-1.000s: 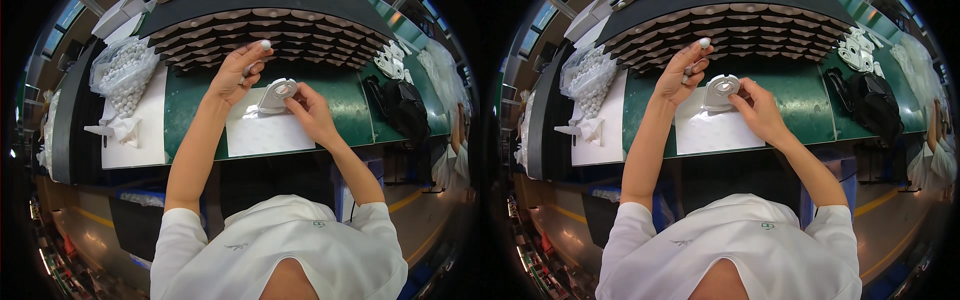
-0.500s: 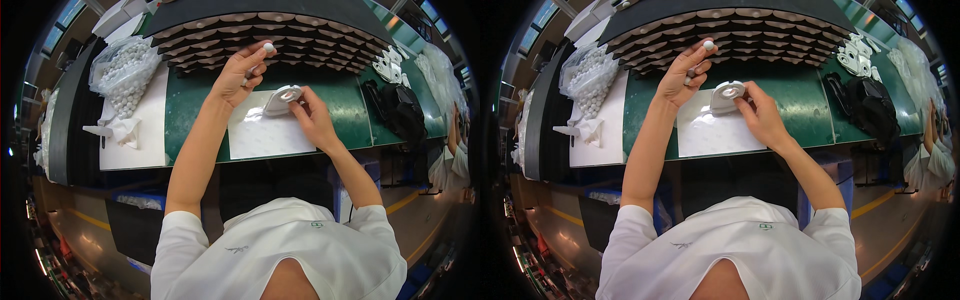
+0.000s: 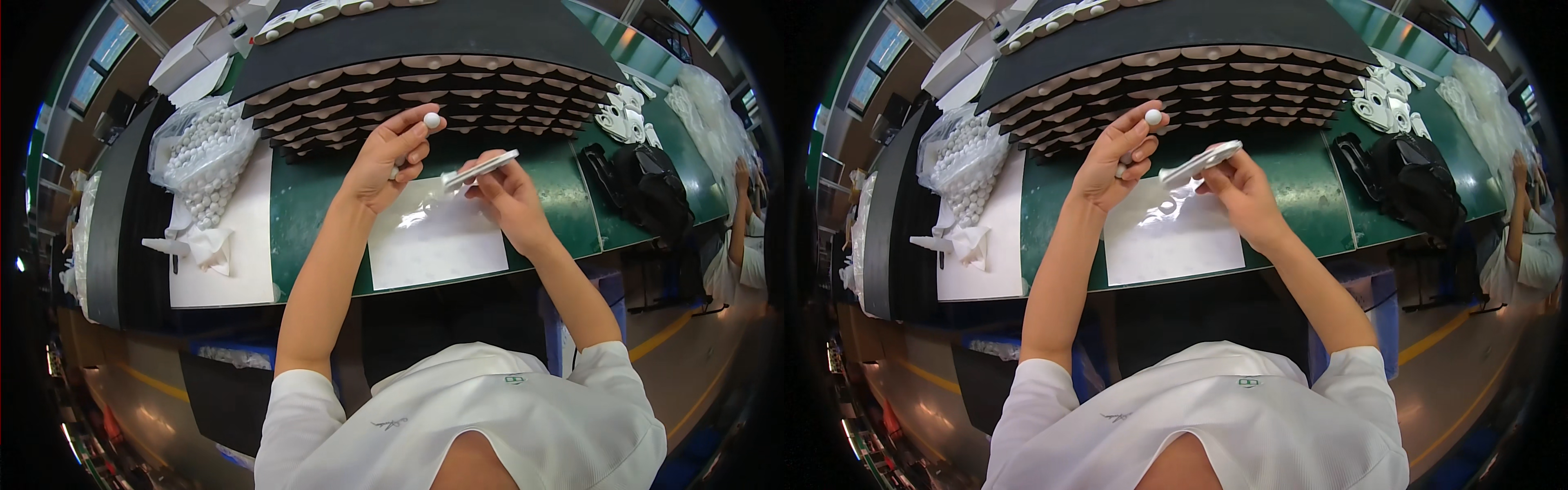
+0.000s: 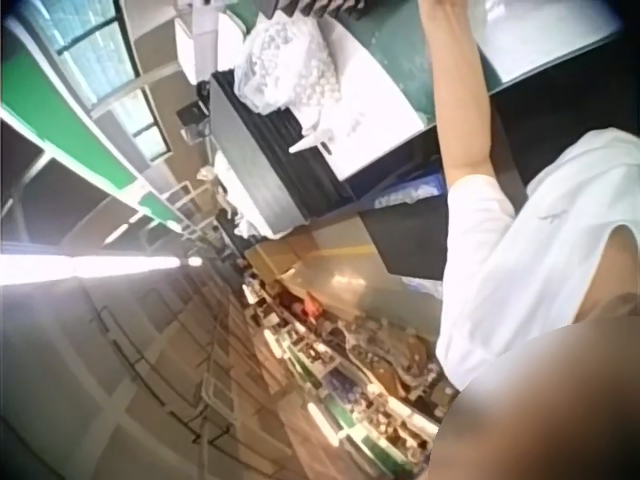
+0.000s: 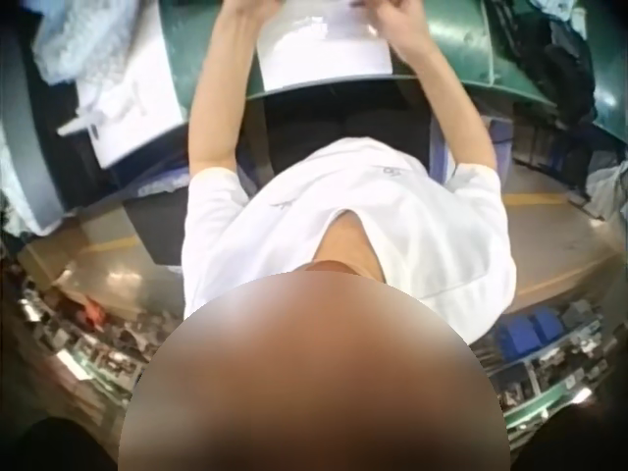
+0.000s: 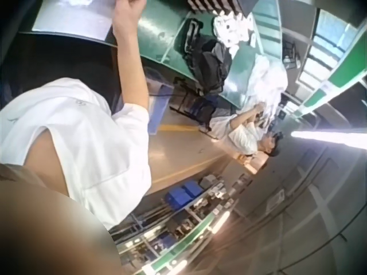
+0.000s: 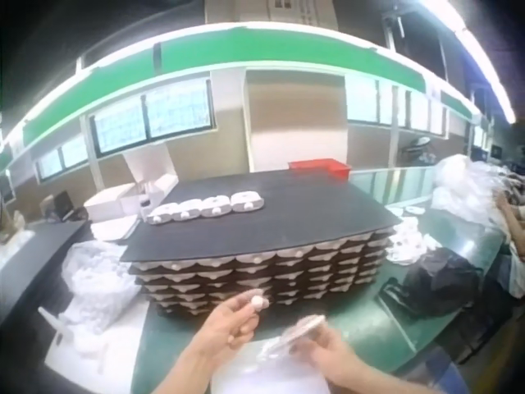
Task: Assembling and organizing small white plastic components on a factory production line.
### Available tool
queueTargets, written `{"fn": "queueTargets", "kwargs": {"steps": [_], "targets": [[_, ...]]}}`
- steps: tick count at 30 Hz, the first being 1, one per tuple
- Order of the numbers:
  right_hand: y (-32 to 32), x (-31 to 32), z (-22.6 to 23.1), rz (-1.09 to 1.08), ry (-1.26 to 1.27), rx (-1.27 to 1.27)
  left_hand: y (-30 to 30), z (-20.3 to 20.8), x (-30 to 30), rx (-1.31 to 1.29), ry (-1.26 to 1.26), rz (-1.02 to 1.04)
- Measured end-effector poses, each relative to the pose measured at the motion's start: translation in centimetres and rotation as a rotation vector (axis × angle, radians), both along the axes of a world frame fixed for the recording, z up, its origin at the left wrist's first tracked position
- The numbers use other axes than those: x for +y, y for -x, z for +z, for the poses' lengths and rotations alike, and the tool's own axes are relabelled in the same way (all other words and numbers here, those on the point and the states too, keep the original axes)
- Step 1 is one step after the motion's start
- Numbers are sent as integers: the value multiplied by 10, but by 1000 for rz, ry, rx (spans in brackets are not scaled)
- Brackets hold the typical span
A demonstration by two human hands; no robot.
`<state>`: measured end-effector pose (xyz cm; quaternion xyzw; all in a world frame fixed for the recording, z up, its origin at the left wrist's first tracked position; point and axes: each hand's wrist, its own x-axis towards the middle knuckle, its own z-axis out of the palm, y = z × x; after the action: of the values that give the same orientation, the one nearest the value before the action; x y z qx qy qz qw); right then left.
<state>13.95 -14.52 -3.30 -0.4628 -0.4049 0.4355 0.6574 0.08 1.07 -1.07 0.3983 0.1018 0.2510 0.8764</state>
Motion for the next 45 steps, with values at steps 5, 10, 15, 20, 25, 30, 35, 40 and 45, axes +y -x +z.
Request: {"fn": "queueTargets", "kwargs": {"steps": [5,10,15,20,25,30,35,40,45], "targets": [[-13,2,1,59,-21,406,-1,-1,-5,167,-127,-6],[-17,1,0,64,-32,463,-3,4,-13,225,-155,1],[-18,2,0,37,-85,404,-5,7,-17,232,-224,2],[-18,1,1,-5,-105,380,-6,6,-18,310,-310,40],[-16,2,2,-9,-98,358,-6,6,-20,335,-386,17],[-15,1,3,-30,-86,346,-7,7,-21,310,-366,28],[-15,1,3,-35,-58,350,-7,5,-22,294,-377,48],[-14,1,3,-52,-31,356,-7,3,-22,298,-397,63],[-15,0,2,-83,11,324,-9,4,-25,302,-596,109]]}}
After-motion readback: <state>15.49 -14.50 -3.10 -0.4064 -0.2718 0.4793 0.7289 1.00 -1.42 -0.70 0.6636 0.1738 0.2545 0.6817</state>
